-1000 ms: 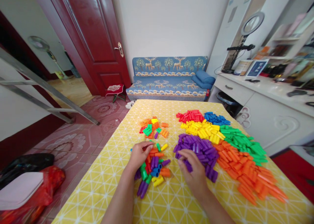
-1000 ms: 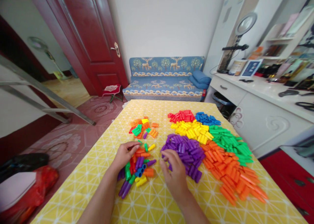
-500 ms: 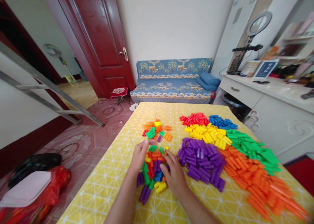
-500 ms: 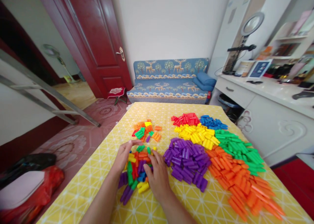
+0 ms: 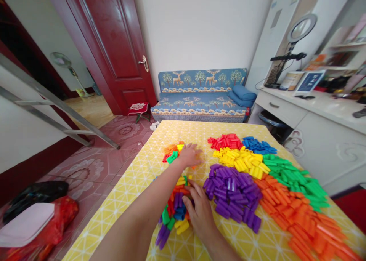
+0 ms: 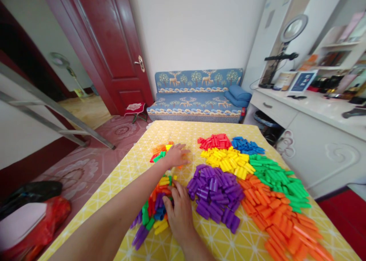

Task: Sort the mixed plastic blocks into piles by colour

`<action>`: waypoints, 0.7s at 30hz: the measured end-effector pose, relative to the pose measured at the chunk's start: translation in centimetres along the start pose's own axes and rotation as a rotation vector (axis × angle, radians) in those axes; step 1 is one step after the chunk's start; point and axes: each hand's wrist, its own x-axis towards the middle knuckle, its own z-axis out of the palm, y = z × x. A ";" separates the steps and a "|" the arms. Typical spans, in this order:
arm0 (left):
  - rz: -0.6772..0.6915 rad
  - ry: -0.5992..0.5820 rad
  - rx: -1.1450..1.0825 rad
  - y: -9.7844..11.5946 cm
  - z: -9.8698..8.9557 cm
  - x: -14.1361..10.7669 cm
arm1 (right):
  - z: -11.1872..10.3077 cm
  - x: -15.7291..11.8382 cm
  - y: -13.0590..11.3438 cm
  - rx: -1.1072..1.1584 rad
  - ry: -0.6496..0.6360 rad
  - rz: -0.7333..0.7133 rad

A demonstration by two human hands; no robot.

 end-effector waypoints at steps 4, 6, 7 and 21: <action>0.064 -0.037 0.042 -0.5 0.7 -0.7 | 0.1 -0.1 0.1 -0.014 0.008 0.002; 0.090 -0.069 0.003 -0.6 0.0 -1.9 | 0.1 -0.1 0.1 -0.014 0.011 -0.010; 0.096 -0.105 -0.024 -0.7 -0.7 -2.5 | 0.0 0.0 0.2 -0.011 0.012 -0.016; -0.332 0.100 -0.062 -7.8 -3.5 -0.8 | 0.3 0.1 0.5 -0.016 0.014 -0.028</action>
